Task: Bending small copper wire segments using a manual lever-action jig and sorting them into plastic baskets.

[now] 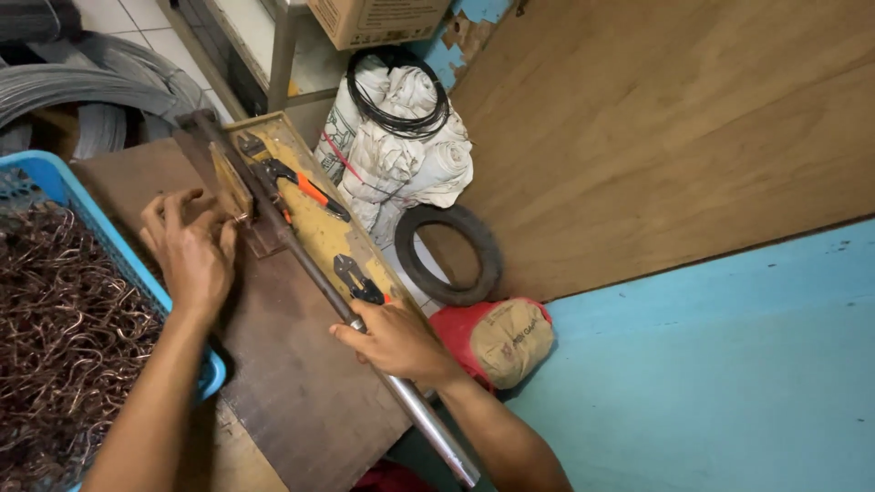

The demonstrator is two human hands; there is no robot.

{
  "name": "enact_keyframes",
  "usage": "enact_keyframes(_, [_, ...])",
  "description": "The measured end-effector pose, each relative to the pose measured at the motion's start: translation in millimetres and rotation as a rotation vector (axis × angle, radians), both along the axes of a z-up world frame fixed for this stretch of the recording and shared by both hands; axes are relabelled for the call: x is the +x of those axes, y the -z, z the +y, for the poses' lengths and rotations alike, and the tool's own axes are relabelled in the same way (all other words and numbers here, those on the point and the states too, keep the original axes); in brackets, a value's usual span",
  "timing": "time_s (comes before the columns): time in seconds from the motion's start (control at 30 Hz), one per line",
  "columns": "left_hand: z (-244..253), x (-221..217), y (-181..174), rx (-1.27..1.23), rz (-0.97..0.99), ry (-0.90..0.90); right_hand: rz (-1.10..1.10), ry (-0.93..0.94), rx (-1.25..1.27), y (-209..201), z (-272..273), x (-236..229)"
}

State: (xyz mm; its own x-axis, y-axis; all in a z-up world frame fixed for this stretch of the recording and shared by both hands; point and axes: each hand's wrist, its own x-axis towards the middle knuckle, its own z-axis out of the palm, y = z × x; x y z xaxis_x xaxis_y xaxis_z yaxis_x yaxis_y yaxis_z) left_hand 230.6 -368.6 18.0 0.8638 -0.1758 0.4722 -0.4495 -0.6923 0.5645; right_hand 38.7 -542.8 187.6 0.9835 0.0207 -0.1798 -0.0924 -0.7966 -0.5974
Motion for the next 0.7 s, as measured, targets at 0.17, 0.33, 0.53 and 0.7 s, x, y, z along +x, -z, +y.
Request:
enact_keyframes(0.17, [0, 12, 5, -0.016, 0.020, -0.009, -0.102, -0.049, -0.111, 10, 4, -4])
enact_keyframes(0.33, [1, 20, 10, 0.017, 0.019, -0.013, 0.171, 0.110, 0.049, 53, -5, -6])
enact_keyframes(0.53, [3, 14, 5, -0.009, -0.008, 0.037, 0.039, 0.126, 0.088, 72, -6, -13])
enact_keyframes(0.7, [4, 23, 15, 0.055, 0.056, 0.018, 0.285, 0.273, 0.385, 56, 3, -6])
